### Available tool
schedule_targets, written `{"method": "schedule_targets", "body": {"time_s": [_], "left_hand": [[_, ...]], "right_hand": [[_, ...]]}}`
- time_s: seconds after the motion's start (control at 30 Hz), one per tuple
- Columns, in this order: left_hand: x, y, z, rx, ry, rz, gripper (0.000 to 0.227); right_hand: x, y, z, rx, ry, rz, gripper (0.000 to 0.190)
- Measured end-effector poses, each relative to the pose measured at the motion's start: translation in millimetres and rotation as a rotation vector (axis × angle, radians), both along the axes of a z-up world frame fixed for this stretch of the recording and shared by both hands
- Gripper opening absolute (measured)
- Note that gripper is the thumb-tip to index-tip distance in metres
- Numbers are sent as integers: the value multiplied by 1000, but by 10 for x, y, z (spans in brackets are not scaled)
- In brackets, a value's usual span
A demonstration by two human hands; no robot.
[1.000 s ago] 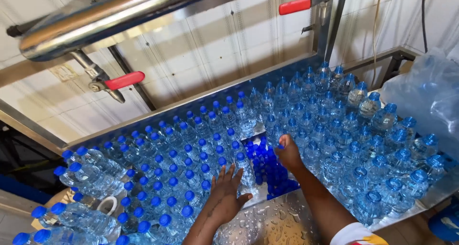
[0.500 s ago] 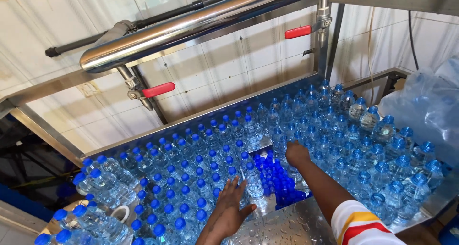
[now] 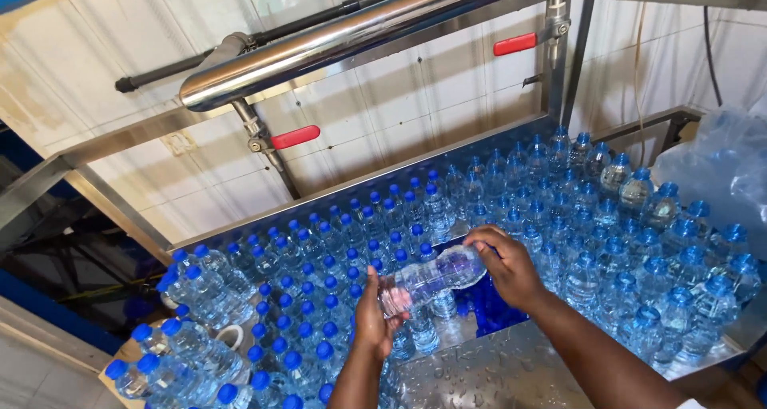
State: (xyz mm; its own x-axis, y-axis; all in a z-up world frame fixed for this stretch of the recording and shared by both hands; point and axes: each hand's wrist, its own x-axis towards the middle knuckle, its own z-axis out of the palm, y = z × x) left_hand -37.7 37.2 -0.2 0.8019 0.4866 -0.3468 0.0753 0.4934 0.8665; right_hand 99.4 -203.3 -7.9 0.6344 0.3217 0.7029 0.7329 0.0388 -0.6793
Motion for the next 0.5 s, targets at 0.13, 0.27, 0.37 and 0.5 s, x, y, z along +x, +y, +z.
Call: {"method": "schedule_targets", "body": {"time_s": [0.13, 0.27, 0.37, 0.5], "left_hand": [[-127, 87, 150, 457, 13, 43, 26], [-99, 344, -47, 296, 76, 79, 44], [-129, 510, -156, 126, 36, 56, 43], [-284, 439, -65, 191, 87, -46, 35]], "right_hand": [[-29, 126, 40, -51, 1218, 120, 47], [14, 272, -74, -38, 828, 169, 41], [304, 311, -466, -336, 127, -212, 33], [657, 338, -846, -280, -522, -269, 46]]}}
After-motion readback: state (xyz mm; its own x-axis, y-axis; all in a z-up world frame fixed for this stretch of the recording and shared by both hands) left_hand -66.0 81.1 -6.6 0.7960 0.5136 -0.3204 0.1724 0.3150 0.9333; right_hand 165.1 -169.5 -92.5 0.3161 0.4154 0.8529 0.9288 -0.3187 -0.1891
